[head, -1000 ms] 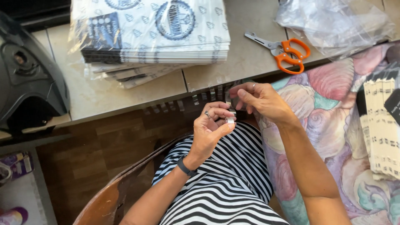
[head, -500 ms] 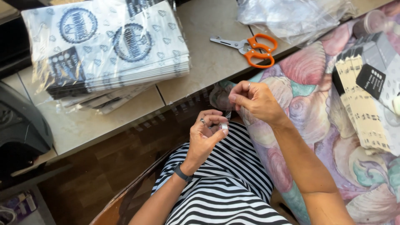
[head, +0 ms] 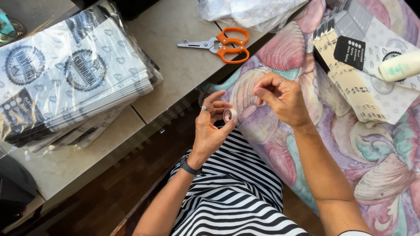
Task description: The person cuts small strips of tape with scissors, attaches them to a table edge, and uses the strips to seal the tops of folded paper bags.
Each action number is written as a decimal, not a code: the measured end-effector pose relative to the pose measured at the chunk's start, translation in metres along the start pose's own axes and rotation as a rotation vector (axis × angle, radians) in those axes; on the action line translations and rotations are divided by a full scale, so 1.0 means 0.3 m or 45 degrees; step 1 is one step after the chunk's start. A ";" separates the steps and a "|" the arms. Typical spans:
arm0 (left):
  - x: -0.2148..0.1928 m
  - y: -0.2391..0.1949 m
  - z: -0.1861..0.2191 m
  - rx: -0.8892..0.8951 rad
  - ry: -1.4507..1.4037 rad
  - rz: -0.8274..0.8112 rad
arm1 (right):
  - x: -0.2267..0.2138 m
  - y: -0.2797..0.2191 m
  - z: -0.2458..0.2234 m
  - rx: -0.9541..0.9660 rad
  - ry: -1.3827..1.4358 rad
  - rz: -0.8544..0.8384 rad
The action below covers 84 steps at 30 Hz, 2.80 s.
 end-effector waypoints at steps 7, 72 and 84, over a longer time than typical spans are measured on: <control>0.056 -0.003 -0.016 -0.016 -0.280 -0.260 | -0.033 -0.014 0.064 0.041 0.018 0.048; -0.209 0.410 -0.105 0.503 1.121 0.482 | -0.058 -0.009 0.463 0.208 0.144 0.258; -0.454 0.029 0.403 0.739 1.805 0.466 | 0.299 0.212 -0.033 -0.047 0.125 -0.132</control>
Point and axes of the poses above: each hand's wrist, its own y-axis towards the middle knuckle, its own x-axis out of the palm, z = x × y, the point moved 2 cm from there along y, towards the middle knuckle, and after that the axes turned 3 degrees about -x, right-handed, at the moved point
